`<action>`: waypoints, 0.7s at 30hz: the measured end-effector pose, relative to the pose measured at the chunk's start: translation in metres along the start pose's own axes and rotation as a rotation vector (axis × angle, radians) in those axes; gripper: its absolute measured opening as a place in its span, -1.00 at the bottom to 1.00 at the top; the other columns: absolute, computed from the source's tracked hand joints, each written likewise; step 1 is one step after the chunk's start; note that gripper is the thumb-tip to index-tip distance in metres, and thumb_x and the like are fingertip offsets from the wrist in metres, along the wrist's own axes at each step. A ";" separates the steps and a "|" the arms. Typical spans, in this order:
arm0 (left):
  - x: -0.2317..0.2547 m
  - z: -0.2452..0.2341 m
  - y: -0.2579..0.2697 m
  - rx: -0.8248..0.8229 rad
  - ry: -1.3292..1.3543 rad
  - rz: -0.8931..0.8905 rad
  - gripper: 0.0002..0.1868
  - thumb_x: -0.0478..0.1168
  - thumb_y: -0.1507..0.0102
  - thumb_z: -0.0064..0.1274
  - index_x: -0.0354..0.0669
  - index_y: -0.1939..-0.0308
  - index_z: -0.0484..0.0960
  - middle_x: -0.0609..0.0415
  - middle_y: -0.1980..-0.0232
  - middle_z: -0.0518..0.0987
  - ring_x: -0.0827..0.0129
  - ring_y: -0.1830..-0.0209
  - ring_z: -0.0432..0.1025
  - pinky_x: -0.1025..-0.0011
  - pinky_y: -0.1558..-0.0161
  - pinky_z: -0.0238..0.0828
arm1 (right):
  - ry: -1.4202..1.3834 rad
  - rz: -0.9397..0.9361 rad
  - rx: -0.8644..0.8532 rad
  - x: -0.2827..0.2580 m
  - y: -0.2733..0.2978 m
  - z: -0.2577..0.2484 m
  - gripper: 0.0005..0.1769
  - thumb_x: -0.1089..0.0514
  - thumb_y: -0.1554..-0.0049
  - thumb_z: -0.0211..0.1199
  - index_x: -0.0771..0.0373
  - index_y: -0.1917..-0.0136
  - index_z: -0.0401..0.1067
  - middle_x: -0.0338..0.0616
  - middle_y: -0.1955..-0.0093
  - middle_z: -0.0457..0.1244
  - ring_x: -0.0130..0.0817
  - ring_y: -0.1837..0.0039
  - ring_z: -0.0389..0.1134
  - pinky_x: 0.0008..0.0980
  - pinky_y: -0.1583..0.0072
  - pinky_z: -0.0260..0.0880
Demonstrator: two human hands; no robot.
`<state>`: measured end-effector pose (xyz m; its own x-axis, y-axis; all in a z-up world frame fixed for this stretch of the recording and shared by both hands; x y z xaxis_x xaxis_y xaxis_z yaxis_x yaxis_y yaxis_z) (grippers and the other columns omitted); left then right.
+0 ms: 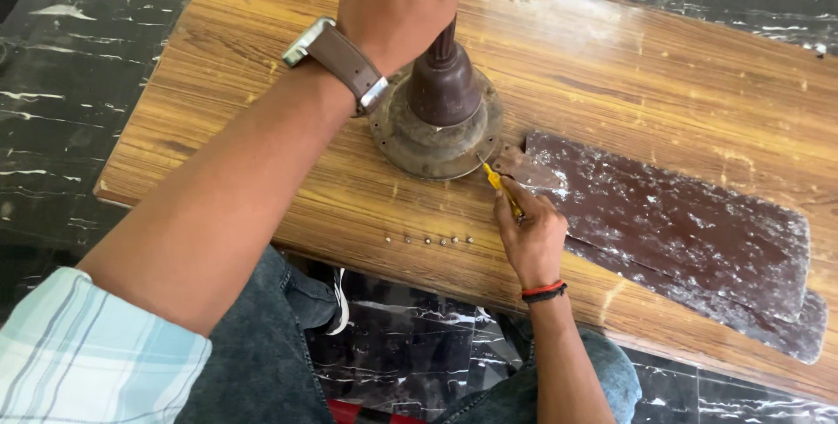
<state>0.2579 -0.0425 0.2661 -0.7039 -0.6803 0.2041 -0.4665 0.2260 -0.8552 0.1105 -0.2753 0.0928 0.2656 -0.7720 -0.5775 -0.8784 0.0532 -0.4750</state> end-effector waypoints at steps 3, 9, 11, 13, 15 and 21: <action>0.003 0.004 0.001 0.040 -0.042 0.003 -0.77 -0.09 -0.42 0.14 -0.17 0.20 0.65 0.00 0.39 0.63 0.11 0.48 0.50 0.19 0.42 0.38 | -0.016 -0.040 0.000 -0.009 -0.001 -0.002 -0.72 0.18 -0.15 0.36 0.25 -0.14 0.60 -0.01 0.30 0.36 -0.26 0.33 0.32 -0.29 0.21 0.35; -0.001 0.019 -0.002 0.087 -0.057 0.052 -0.76 -0.11 -0.43 0.13 -0.19 0.23 0.64 -0.03 0.48 0.58 0.11 0.57 0.46 0.25 0.53 0.34 | -0.074 -0.147 0.017 -0.023 0.005 -0.005 -0.71 0.25 -0.19 0.34 0.29 -0.20 0.57 -0.11 0.26 0.41 -0.31 0.25 0.31 -0.31 0.17 0.33; -0.003 0.019 0.001 0.108 -0.091 0.065 -0.76 -0.12 -0.43 0.13 -0.19 0.26 0.62 -0.04 0.50 0.57 0.10 0.58 0.45 0.26 0.56 0.33 | -0.058 -0.214 0.025 -0.026 0.004 -0.003 -0.72 0.24 -0.19 0.34 0.28 -0.18 0.56 -0.08 0.18 0.41 -0.33 0.21 0.32 -0.32 0.14 0.35; -0.007 0.019 0.004 0.081 -0.090 0.057 -0.76 -0.14 -0.43 0.12 -0.22 0.26 0.61 -0.04 0.53 0.55 0.12 0.62 0.44 0.26 0.60 0.30 | -0.056 -0.203 -0.009 -0.024 0.005 0.002 -0.72 0.23 -0.16 0.34 0.27 -0.16 0.57 -0.08 0.18 0.41 -0.35 0.24 0.32 -0.33 0.16 0.35; -0.008 0.021 0.005 0.060 -0.062 0.052 -0.76 -0.16 -0.44 0.12 -0.23 0.25 0.61 -0.04 0.54 0.55 0.14 0.63 0.44 0.27 0.62 0.30 | -0.073 -0.115 -0.082 -0.019 0.005 0.008 -0.72 0.23 -0.12 0.35 0.28 -0.12 0.58 -0.11 0.26 0.41 -0.37 0.32 0.29 -0.34 0.24 0.34; -0.001 0.013 -0.002 0.018 0.027 0.025 -0.84 -0.19 -0.39 0.16 -0.23 0.16 0.61 -0.08 0.39 0.61 0.07 0.47 0.51 0.22 0.43 0.40 | -0.055 -0.089 -0.121 -0.019 0.007 0.011 -0.71 0.22 -0.10 0.37 0.26 -0.11 0.61 -0.07 0.33 0.34 -0.32 0.36 0.25 -0.28 0.23 0.30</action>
<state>0.2664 -0.0513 0.2620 -0.7296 -0.6553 0.1956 -0.4394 0.2300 -0.8684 0.1038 -0.2536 0.0937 0.3626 -0.7343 -0.5738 -0.8910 -0.0928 -0.4443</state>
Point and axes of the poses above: each hand's wrist, its own y-axis away from the middle knuckle, its own z-axis out of the palm, x = y × z, the point moved 5 cm from there along -y, towards the middle knuckle
